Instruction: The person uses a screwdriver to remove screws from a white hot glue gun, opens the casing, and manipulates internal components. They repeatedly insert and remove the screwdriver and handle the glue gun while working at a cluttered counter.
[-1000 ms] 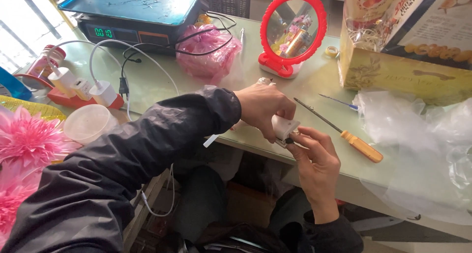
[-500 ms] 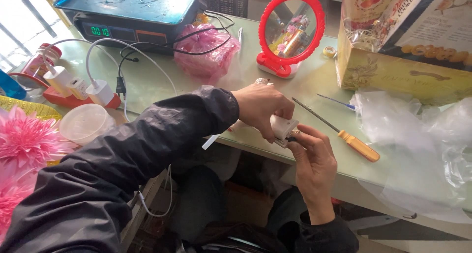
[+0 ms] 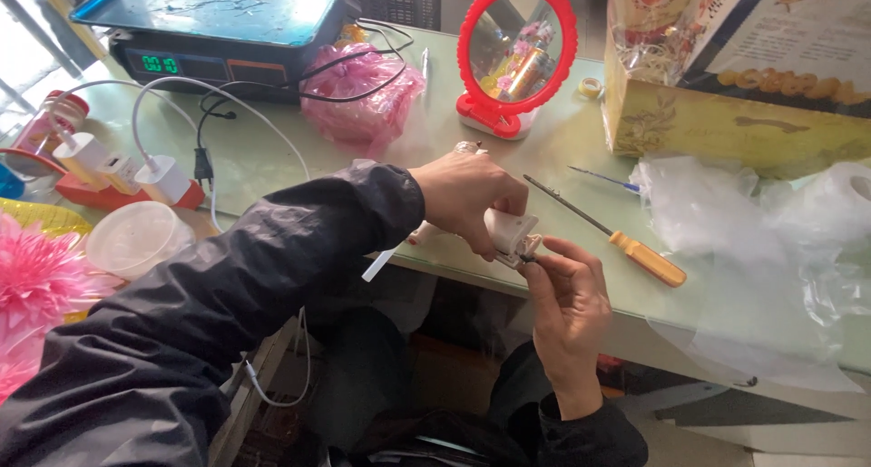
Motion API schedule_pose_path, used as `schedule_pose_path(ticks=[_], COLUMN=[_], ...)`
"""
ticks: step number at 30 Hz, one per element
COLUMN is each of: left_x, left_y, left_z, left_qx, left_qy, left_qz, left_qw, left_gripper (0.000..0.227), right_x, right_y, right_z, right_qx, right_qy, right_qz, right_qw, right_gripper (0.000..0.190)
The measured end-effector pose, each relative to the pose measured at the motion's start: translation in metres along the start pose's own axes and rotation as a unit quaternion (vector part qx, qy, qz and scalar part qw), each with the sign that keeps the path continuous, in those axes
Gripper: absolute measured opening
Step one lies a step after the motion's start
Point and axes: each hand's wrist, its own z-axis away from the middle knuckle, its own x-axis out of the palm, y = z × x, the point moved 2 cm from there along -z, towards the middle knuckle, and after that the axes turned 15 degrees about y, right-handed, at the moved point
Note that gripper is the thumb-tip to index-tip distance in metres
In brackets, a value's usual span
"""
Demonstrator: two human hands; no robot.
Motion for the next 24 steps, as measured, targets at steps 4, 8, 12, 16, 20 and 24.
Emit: schedule_pose_path(ticks=[4,8,12,16,20,24], left_x=[0.003,-0.002,-0.010,-0.008,-0.008,-0.008], left_y=[-0.004,-0.001,0.005,0.005,0.008,0.010], left_z=[-0.001,0.002,0.006,0.005,0.006,0.006], left_qx=[0.002,0.003,-0.015,-0.013,-0.015,-0.021], left_qy=[0.011,0.009,-0.011,-0.008,-0.009,-0.011], left_qz=[-0.012,-0.007,0.034,0.017,0.015,0.020], left_qw=[1.000,1.000,0.999,1.000,1.000,1.000], left_gripper=[0.056,0.054,0.064,0.063,0.063,0.063], right_x=[-0.001,-0.004,-0.007,-0.007,-0.007,-0.007], right_y=[0.002,0.005,0.012,0.005,0.002,0.001], right_z=[0.001,0.000,0.001,0.000,-0.004,-0.003], right_qx=[-0.038,-0.083,-0.049,-0.084,-0.088,-0.065], right_qy=[0.003,0.003,0.022,0.021,0.014,0.011], right_qz=[0.012,0.051,0.027,0.051,0.050,0.033], right_qw=[0.999,0.995,0.998,0.995,0.995,0.997], right_gripper=[0.016,0.015,0.021,0.021,0.023,0.024])
